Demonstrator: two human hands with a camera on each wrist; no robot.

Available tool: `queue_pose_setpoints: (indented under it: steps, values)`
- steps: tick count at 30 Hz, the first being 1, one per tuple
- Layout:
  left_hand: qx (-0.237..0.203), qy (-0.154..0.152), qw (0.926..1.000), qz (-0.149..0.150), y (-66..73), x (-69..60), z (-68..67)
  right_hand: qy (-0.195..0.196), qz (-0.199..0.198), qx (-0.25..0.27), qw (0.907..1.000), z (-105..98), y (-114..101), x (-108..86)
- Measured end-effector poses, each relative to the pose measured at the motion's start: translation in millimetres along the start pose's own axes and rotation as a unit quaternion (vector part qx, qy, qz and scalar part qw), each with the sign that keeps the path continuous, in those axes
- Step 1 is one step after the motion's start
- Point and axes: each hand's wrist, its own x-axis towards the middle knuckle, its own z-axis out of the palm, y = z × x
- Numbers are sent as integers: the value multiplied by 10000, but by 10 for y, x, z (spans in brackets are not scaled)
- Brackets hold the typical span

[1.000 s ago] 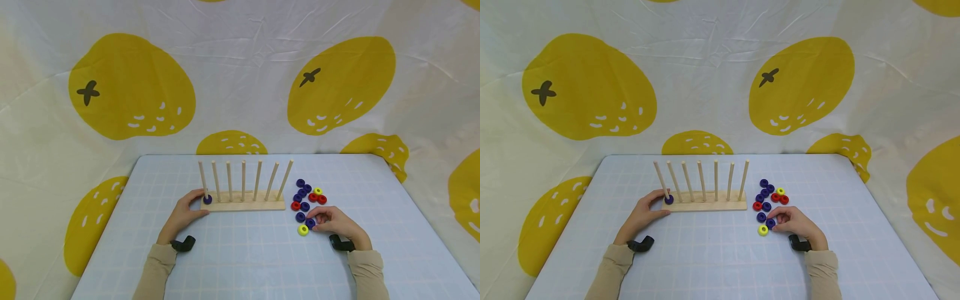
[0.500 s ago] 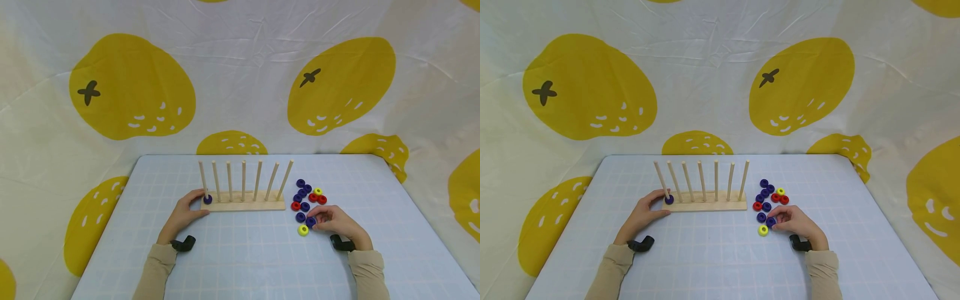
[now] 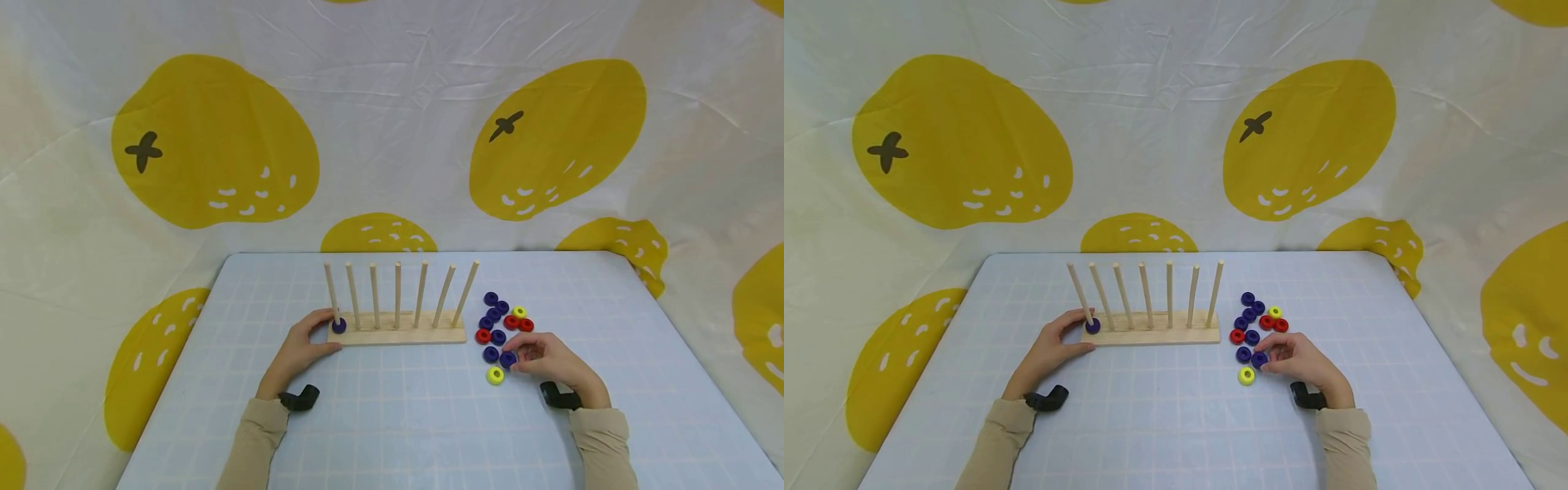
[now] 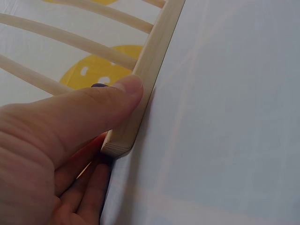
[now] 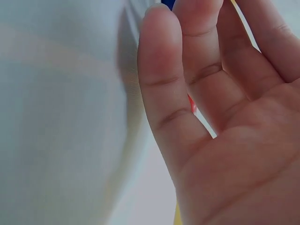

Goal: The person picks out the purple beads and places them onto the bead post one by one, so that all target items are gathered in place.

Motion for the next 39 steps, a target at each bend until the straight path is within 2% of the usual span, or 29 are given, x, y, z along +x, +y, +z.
queue_pose_setpoints:
  steps: [8,15,19,24,30,35,39]
  values:
    - [-17,2,10000,-72,21,0,0,190,95,-145,9997,-10,-67,-19]
    - [-6,1,9999,-148,25,-1,2,408,-238,-254,9986,-1,-103,-26]
    - [-14,5,9999,-104,14,-2,3,601,-254,-297,9974,7,-112,-18]
    - [-1,10,10000,-86,17,-4,2,865,-657,-364,9934,7,-117,-9]
    - [-33,15,10000,-79,35,-10,-2,1192,-1239,-484,9839,14,-150,3]
    - [-45,-2,10000,-86,49,-10,-1,1366,-1682,-340,9757,22,-180,12]
    - [-49,-18,10000,-82,49,-8,-3,1472,-1872,-244,9709,20,-199,14]
